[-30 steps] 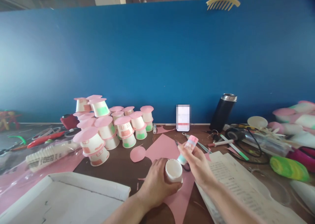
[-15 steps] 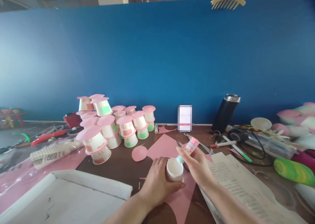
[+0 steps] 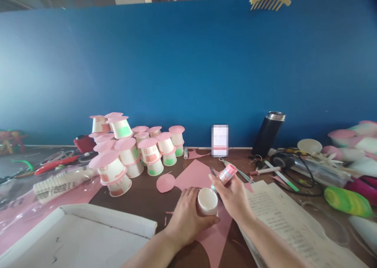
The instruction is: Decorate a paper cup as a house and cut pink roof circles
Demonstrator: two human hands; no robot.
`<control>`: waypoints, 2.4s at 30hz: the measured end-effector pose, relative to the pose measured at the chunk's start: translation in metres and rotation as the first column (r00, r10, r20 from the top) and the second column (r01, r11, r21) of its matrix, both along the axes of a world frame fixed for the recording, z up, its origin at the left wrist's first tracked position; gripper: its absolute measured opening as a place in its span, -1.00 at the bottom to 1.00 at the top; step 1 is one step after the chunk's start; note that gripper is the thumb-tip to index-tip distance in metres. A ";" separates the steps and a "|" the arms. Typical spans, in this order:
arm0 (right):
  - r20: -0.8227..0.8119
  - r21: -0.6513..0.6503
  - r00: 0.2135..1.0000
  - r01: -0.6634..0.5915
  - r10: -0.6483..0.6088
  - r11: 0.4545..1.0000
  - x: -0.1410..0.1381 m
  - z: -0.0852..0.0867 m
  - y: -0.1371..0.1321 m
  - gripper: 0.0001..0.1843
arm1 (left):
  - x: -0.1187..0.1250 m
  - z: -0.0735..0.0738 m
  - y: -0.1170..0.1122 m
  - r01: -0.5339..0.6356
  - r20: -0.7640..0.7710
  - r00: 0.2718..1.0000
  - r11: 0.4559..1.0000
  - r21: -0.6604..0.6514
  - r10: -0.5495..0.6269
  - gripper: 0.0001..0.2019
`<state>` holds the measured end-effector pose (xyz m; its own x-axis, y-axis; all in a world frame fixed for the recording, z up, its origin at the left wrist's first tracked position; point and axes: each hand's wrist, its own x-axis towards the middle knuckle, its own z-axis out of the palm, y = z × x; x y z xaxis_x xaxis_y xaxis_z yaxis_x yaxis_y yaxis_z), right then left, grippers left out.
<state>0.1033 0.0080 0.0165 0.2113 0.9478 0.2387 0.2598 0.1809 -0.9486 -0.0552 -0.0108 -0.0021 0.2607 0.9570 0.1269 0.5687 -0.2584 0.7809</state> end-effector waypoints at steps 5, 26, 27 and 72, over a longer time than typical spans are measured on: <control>-0.003 0.025 1.000 -0.010 0.010 1.000 0.002 0.000 0.002 -0.68 | 0.000 0.001 0.000 0.000 -0.004 1.000 1.000 0.005 0.000 -0.47; 0.364 0.254 0.928 -0.178 0.077 0.951 0.001 0.014 -0.014 -0.73 | 0.003 0.002 0.000 -0.012 -0.093 0.995 0.996 0.094 0.021 -0.44; 0.456 0.277 0.889 -0.181 0.037 0.944 0.001 0.015 -0.015 -0.72 | 0.004 0.002 -0.001 -0.008 -0.103 0.995 0.994 0.105 0.019 -0.45; 0.028 -0.048 0.997 0.079 -0.078 0.996 0.005 0.016 0.001 -0.53 | 0.001 0.009 -0.003 0.012 0.006 1.000 1.000 0.019 -0.012 -0.46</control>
